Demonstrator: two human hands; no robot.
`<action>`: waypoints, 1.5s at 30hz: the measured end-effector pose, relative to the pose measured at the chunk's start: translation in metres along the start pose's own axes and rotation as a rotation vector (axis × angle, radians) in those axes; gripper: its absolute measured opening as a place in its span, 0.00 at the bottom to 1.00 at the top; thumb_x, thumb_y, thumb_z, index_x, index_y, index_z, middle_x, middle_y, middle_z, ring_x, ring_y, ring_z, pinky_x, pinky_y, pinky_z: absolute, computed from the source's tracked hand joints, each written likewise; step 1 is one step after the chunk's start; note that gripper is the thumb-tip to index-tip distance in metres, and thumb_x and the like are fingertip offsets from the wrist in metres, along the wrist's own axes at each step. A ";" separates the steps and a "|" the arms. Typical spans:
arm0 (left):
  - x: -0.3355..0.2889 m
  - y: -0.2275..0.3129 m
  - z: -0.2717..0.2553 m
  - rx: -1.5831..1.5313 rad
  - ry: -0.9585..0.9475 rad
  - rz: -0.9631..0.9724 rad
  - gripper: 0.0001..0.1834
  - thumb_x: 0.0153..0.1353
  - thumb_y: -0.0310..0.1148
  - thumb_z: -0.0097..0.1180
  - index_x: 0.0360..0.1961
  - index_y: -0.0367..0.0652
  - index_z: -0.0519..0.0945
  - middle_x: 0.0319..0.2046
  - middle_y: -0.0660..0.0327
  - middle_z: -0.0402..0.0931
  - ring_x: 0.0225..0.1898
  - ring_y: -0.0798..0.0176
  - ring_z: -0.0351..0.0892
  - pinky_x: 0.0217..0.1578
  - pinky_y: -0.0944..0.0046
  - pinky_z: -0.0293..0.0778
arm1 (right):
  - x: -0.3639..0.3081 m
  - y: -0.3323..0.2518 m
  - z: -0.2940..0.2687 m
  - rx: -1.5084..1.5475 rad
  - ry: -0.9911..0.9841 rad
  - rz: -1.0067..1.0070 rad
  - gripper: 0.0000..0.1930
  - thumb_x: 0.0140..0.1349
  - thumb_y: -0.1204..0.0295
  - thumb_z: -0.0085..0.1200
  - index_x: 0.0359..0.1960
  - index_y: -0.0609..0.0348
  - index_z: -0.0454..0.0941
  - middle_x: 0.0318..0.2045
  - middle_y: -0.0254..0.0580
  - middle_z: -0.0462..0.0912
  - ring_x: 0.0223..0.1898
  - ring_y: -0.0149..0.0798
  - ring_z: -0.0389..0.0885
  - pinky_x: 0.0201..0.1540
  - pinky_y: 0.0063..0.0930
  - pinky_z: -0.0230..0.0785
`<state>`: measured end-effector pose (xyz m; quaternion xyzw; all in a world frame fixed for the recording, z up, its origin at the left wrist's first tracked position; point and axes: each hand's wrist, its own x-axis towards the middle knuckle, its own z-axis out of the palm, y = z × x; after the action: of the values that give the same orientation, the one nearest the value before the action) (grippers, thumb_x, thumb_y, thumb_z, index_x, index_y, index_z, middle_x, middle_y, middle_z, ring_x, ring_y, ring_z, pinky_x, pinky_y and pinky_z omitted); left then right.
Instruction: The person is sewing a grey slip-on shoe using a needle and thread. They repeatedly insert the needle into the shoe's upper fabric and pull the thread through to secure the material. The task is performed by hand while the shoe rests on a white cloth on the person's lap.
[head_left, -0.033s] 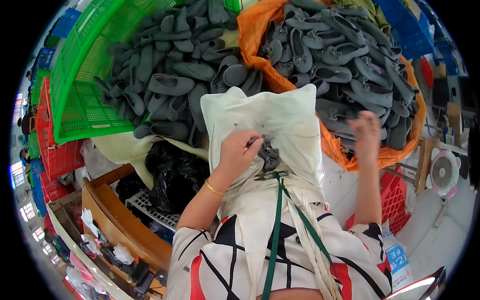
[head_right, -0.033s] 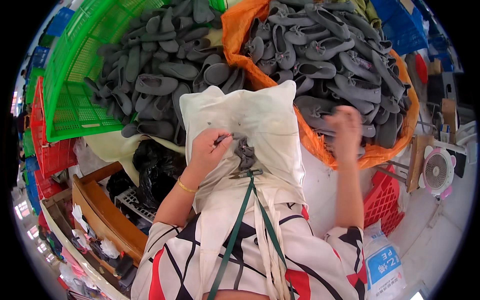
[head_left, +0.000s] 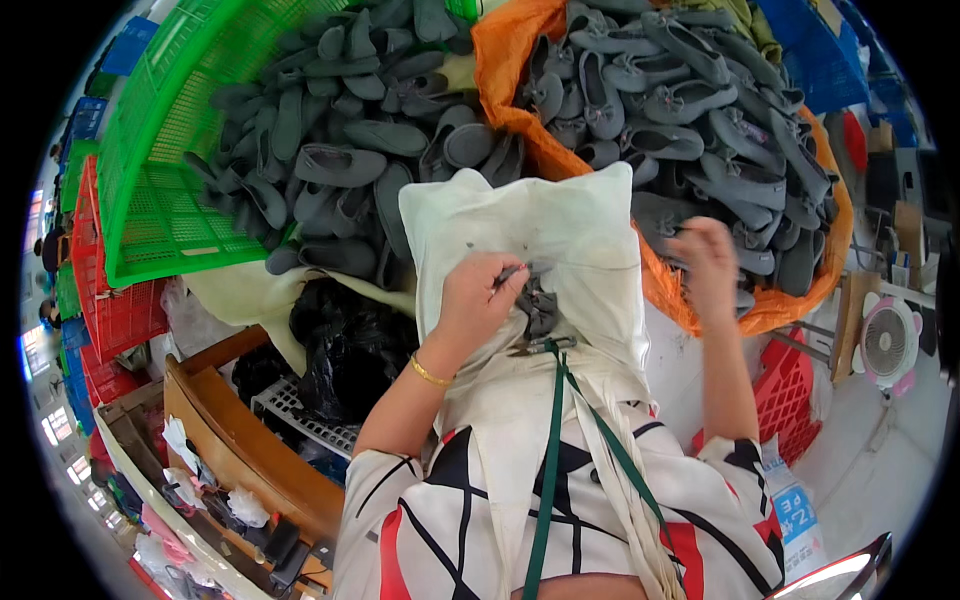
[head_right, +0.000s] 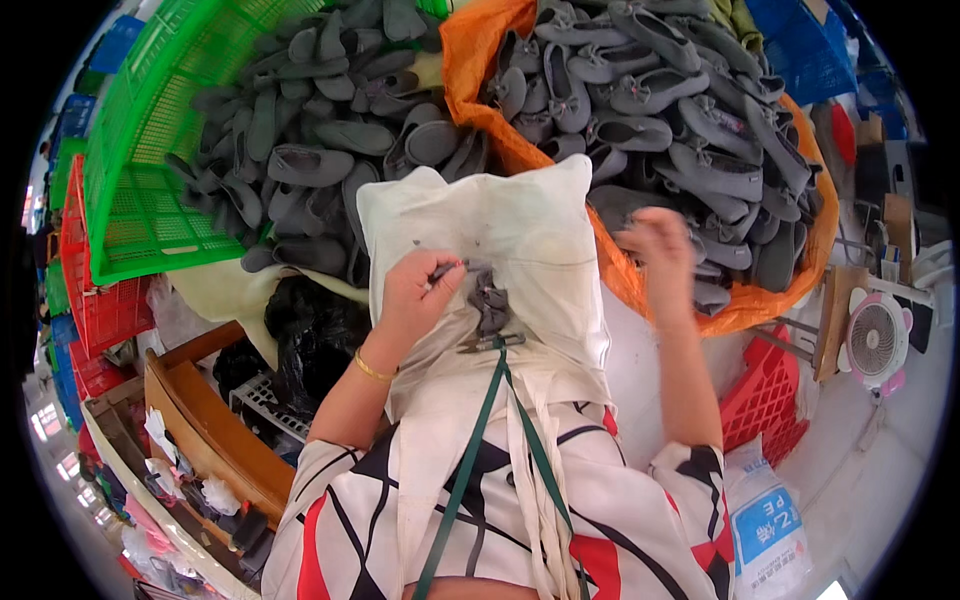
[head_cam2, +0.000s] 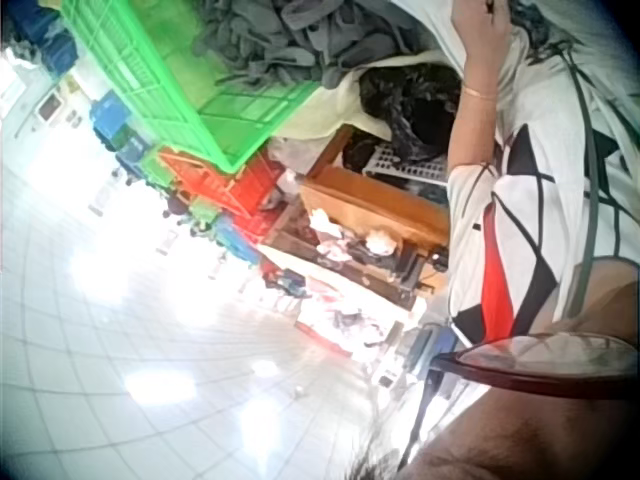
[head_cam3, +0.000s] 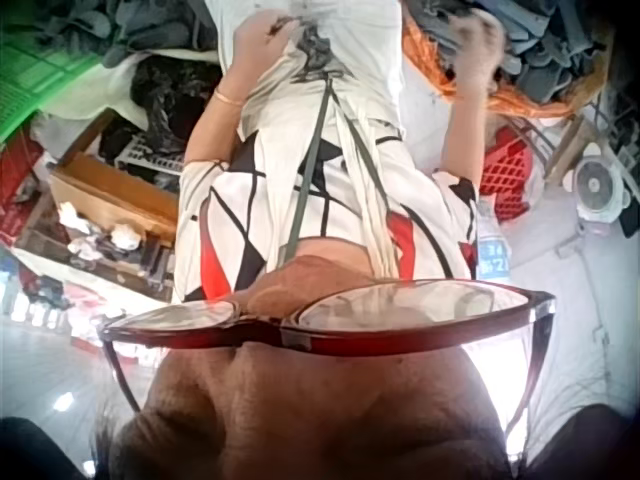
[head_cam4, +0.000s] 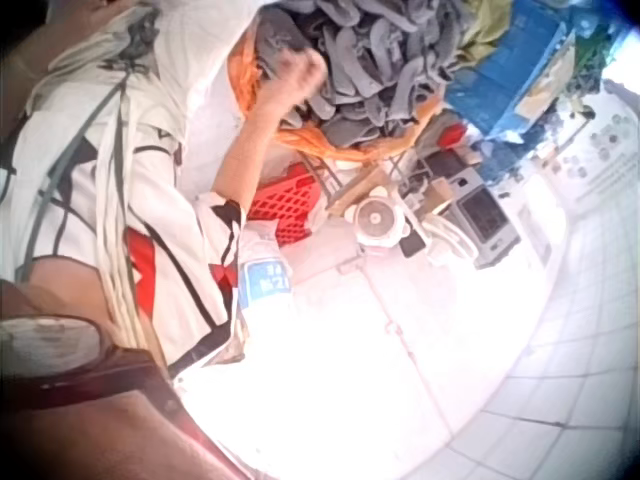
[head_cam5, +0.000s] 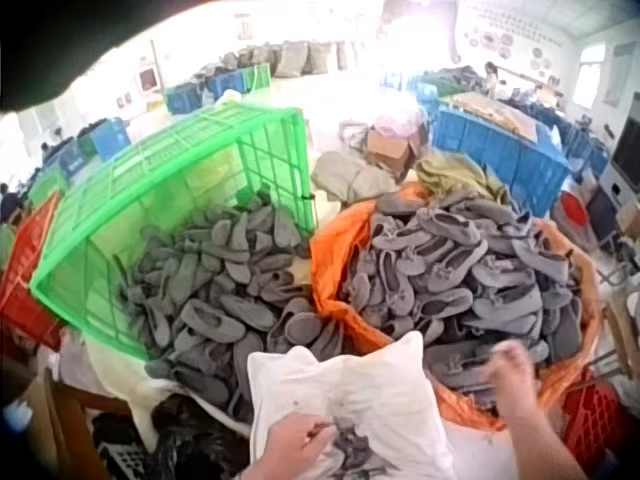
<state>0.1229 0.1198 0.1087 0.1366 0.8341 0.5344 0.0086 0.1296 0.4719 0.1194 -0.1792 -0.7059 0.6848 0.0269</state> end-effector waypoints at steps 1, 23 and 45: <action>0.003 0.002 0.001 0.011 -0.001 0.028 0.06 0.57 0.29 0.66 0.36 0.42 0.83 0.30 0.56 0.80 0.32 0.54 0.78 0.31 0.60 0.74 | -0.002 0.017 0.020 -0.041 -0.138 -0.007 0.06 0.69 0.76 0.54 0.45 0.57 0.76 0.37 0.30 0.78 0.39 0.28 0.82 0.49 0.22 0.72; 0.172 -0.098 -0.020 -0.179 -0.256 -0.180 0.09 0.65 0.32 0.58 0.42 0.39 0.82 0.34 0.55 0.80 0.36 0.57 0.80 0.38 0.63 0.74 | 0.059 0.021 0.133 -0.578 -0.362 -0.415 0.09 0.50 0.75 0.66 0.33 0.57 0.80 0.23 0.41 0.73 0.24 0.45 0.73 0.26 0.35 0.65; 0.257 -0.180 0.060 -0.228 -0.438 -0.088 0.16 0.56 0.35 0.60 0.22 0.37 0.67 0.18 0.58 0.65 0.22 0.63 0.61 0.25 0.61 0.65 | 0.060 0.033 0.136 -0.569 -0.251 -0.499 0.11 0.52 0.82 0.62 0.37 0.61 0.79 0.21 0.39 0.71 0.24 0.37 0.72 0.25 0.27 0.63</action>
<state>-0.1540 0.1635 -0.0439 0.2106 0.7518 0.5819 0.2278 0.0420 0.3591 0.0668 0.0825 -0.8870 0.4509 0.0554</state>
